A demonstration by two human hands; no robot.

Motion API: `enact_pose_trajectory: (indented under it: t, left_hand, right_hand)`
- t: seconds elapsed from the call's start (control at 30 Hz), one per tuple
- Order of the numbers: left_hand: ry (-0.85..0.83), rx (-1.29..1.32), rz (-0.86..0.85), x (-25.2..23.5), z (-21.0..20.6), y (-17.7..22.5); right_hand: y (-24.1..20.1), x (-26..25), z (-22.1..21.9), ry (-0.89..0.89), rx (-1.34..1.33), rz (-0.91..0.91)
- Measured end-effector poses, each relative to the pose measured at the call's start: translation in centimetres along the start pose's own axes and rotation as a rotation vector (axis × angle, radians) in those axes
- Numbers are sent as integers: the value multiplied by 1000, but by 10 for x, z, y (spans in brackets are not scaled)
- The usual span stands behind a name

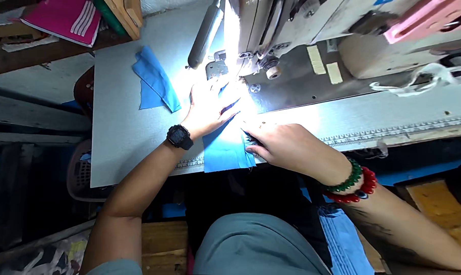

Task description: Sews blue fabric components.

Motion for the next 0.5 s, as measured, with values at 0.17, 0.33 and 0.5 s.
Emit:
enact_pose_trajectory:
  t: [0.17, 0.33, 0.5]
  left_hand:
    - [130, 72, -84, 21, 13, 33]
    - [137, 152, -138, 61, 19, 72]
    - [180, 218, -186, 91, 20, 92]
  right_hand:
    - [-6, 8, 10, 68, -61, 22]
    - [-12, 36, 14, 123, -122, 70]
    - [-14, 57, 7, 142, -171, 55]
Point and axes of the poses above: each hand's wrist, its own x-axis away from the middle knuckle, its own z-axis out of the back of the hand, y = z × x, the point moved 9 cm from there along -x, towards the middle knuckle, and after that the axes turned 8 degrees about y, right-handed, at the moved point
